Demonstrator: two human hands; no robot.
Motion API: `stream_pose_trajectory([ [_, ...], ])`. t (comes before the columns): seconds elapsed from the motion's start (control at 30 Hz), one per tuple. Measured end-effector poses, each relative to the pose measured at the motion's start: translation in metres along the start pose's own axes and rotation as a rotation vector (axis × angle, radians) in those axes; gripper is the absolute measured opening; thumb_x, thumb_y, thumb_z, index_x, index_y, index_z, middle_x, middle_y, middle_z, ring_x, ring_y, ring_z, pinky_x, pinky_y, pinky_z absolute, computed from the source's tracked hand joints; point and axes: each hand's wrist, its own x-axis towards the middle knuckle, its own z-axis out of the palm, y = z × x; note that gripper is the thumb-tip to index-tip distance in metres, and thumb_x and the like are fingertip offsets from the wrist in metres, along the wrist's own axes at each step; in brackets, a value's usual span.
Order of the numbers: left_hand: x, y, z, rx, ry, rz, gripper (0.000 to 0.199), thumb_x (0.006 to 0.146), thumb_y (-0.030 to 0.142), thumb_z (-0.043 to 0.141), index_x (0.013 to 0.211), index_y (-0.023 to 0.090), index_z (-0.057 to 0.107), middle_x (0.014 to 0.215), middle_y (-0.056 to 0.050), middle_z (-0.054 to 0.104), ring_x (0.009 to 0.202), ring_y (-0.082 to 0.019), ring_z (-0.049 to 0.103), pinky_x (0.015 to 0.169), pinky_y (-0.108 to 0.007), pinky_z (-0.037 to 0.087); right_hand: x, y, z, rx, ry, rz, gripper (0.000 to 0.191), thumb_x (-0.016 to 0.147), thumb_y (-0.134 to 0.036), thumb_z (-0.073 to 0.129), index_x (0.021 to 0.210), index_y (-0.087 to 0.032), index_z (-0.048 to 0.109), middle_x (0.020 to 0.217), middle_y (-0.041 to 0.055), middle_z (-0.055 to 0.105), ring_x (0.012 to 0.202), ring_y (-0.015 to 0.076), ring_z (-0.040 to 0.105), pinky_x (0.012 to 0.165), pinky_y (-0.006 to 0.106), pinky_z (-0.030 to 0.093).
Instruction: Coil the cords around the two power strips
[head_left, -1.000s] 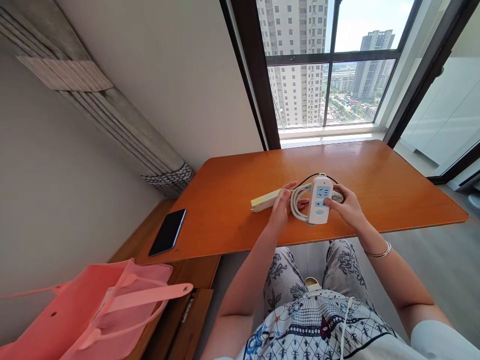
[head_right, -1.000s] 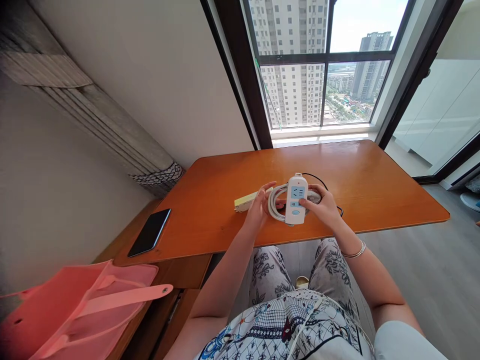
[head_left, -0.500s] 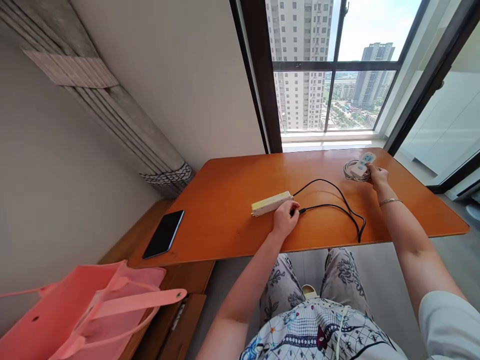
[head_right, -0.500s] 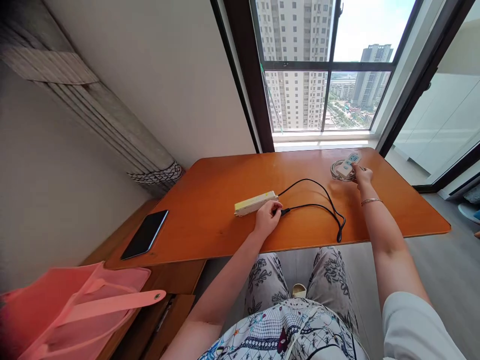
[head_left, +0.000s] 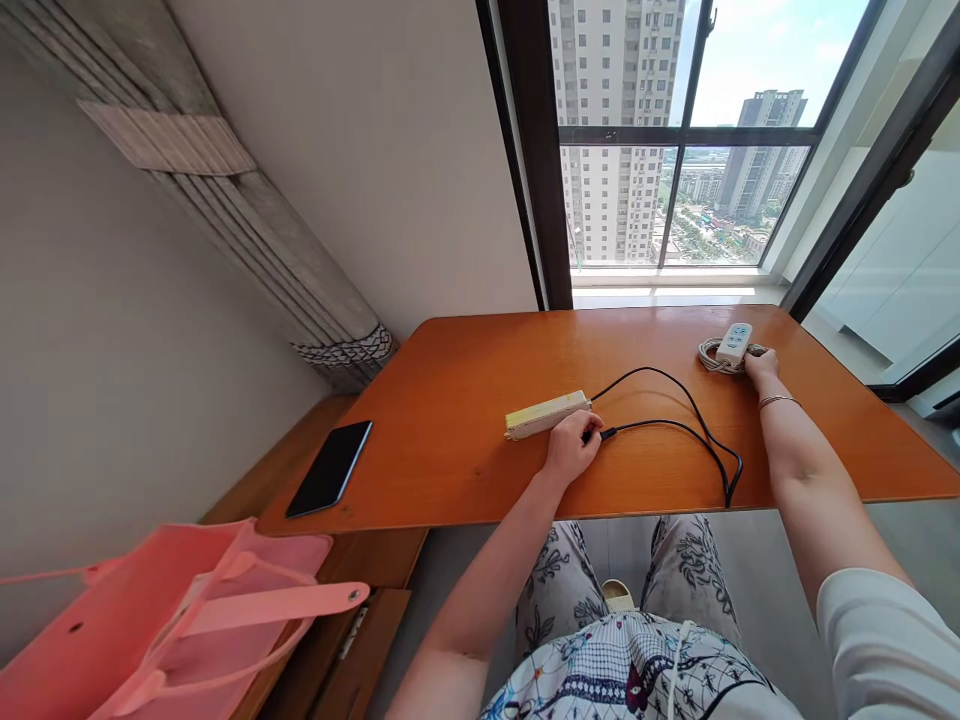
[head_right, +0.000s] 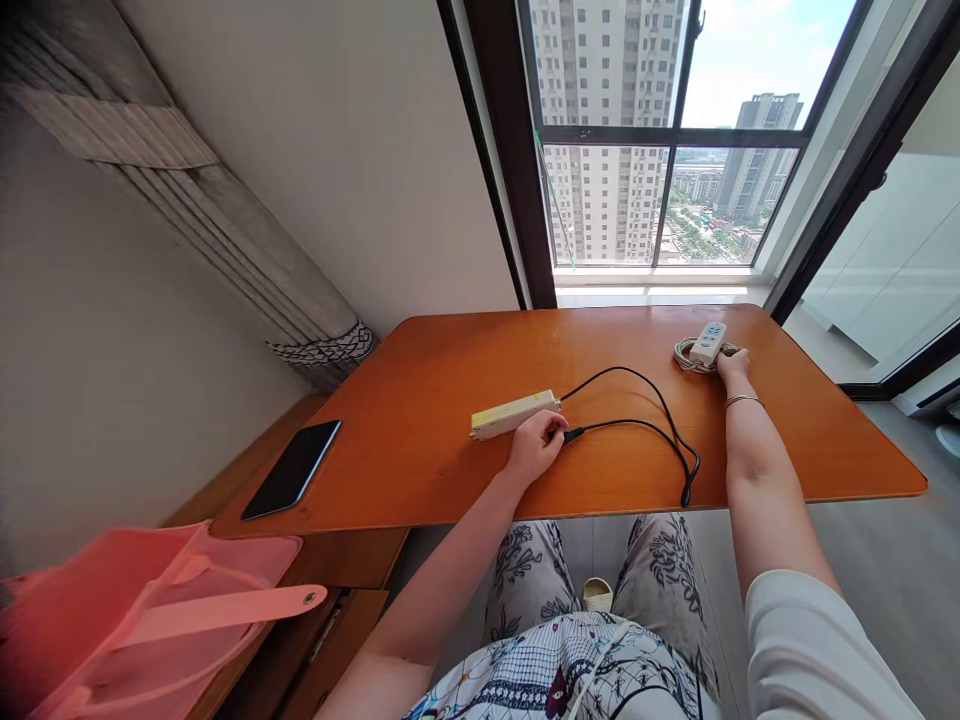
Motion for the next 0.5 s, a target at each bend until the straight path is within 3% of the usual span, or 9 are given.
stream_pose_trajectory([
  [0.13, 0.0, 0.002, -0.001, -0.002, -0.007, 0.005, 0.013, 0.077, 0.014, 0.055, 0.083, 0.021, 0.063, 0.082, -0.003, 0.068, 0.078, -0.019, 0.063, 0.076, -0.033, 0.05, -0.005, 0.0, 0.001, 0.001, 0.038, 0.119, 0.056, 0.081, -0.016, 0.059, 0.134, -0.005, 0.049, 0.125, 0.0233, 0.061, 0.117, 0.0305, 0.061, 0.101, 0.042, 0.049],
  [0.27, -0.001, 0.003, -0.002, -0.022, -0.012, -0.015, 0.013, 0.077, 0.014, 0.055, 0.083, 0.022, 0.063, 0.083, -0.003, 0.068, 0.078, -0.019, 0.063, 0.077, -0.033, 0.05, -0.032, -0.009, 0.001, -0.012, 0.14, 0.086, 0.055, 0.09, -0.023, 0.048, 0.142, -0.008, 0.043, 0.141, 0.0252, 0.048, 0.134, 0.0344, 0.046, 0.113, 0.049, 0.037],
  [0.37, -0.001, 0.004, -0.002, -0.034, -0.017, -0.017, 0.013, 0.076, 0.014, 0.055, 0.082, 0.022, 0.063, 0.084, -0.003, 0.069, 0.079, -0.018, 0.063, 0.077, -0.033, 0.05, -0.061, -0.016, -0.001, -0.107, 0.236, -0.147, 0.055, 0.092, -0.034, 0.051, 0.143, -0.016, 0.046, 0.148, 0.0215, 0.037, 0.138, 0.0363, 0.037, 0.113, 0.054, 0.032],
  [0.43, -0.001, 0.004, -0.002, -0.034, -0.016, -0.017, 0.013, 0.076, 0.014, 0.054, 0.082, 0.022, 0.063, 0.083, -0.003, 0.069, 0.079, -0.019, 0.063, 0.078, -0.033, 0.05, -0.078, -0.019, -0.002, -0.229, 0.179, -0.347, 0.05, 0.091, -0.034, 0.055, 0.139, -0.02, 0.054, 0.144, 0.0193, 0.039, 0.134, 0.0359, 0.041, 0.109, 0.052, 0.037],
  [0.5, -0.001, 0.004, -0.002, -0.036, -0.013, -0.017, 0.012, 0.077, 0.014, 0.054, 0.081, 0.022, 0.063, 0.083, -0.003, 0.069, 0.079, -0.019, 0.063, 0.077, -0.033, 0.05, -0.089, -0.022, -0.001, -0.365, 0.038, -0.464, 0.048, 0.092, -0.03, 0.054, 0.139, -0.022, 0.057, 0.138, 0.0189, 0.045, 0.125, 0.0342, 0.048, 0.101, 0.048, 0.044],
])
